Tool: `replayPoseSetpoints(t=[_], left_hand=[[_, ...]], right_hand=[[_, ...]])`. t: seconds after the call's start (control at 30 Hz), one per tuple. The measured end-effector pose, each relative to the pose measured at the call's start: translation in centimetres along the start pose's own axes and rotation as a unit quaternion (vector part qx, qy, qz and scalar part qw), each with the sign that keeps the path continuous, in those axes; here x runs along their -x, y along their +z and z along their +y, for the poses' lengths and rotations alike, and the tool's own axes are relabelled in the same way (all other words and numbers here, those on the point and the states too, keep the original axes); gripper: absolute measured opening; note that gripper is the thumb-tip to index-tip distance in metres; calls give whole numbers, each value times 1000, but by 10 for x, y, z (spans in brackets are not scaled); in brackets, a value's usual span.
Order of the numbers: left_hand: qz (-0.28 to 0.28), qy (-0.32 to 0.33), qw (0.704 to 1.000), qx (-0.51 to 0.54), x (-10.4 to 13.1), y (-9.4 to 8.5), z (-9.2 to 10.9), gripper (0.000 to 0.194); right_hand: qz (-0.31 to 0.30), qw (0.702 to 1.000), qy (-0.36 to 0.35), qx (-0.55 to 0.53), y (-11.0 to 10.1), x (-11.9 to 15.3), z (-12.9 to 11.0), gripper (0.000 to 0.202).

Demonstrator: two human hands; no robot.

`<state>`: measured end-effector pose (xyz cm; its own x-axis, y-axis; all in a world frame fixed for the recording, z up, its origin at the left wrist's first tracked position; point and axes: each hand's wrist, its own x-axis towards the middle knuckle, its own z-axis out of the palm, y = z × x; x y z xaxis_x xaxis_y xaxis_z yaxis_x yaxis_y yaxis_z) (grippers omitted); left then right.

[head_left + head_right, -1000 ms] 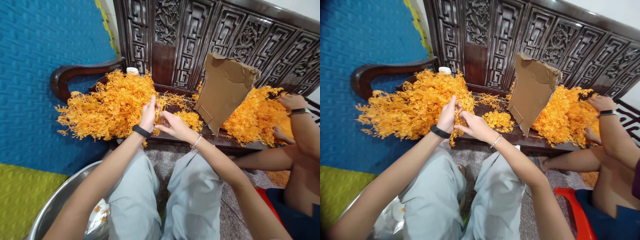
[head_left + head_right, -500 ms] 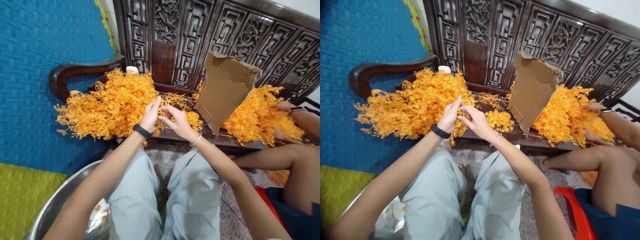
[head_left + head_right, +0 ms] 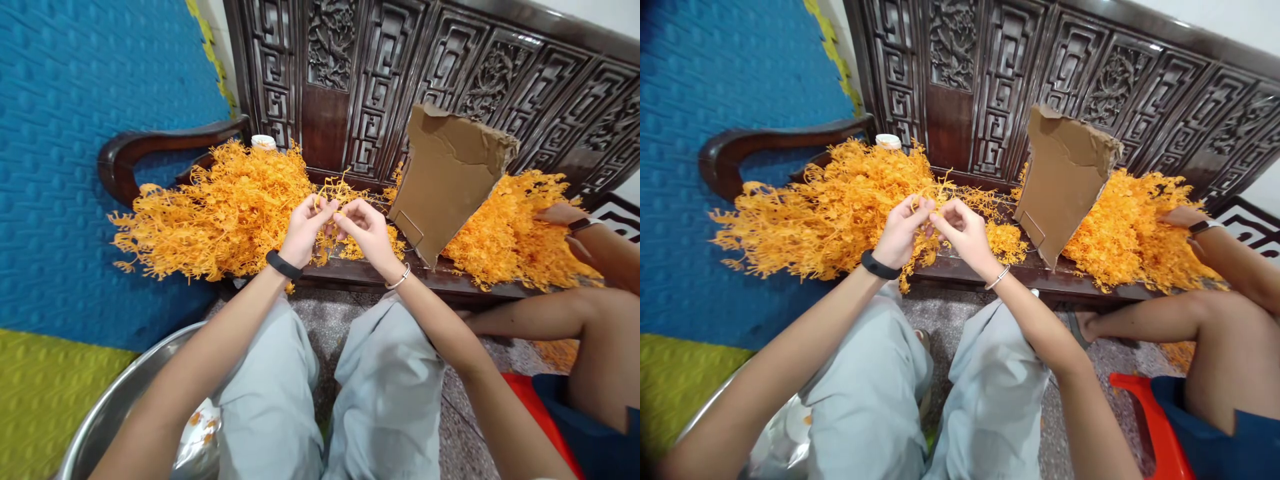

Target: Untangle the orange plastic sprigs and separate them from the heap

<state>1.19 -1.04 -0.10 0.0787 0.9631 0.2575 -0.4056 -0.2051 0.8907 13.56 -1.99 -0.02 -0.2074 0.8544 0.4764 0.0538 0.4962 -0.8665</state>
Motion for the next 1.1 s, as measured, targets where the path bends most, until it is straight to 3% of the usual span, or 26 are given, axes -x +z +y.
replayPoseSetpoints(t=[0.2,0.43,0.63,0.8,0.93,1.1], left_hand=[[-8,-4,1000,-8,-4,-3,-3,31],[-88,-40,995,-21,-2,-3,3,23],[-67,-24,997,-8,-1,0,4,22],[-70,-5,997,20,-1,3,2,21],[-101,-63,992,48,-1,3,2,20],[-113,-114,979,128,-5,1,3,19]], right_hand=[[5,1000,19,-21,-8,-4,1,25],[15,998,43,-31,-19,-8,5,25],[-32,979,141,-146,-30,-12,12,29],[-44,966,171,-187,-37,-17,16,26],[-66,957,175,-222,-38,-16,18,25],[-34,922,258,-286,-32,-17,22,15]])
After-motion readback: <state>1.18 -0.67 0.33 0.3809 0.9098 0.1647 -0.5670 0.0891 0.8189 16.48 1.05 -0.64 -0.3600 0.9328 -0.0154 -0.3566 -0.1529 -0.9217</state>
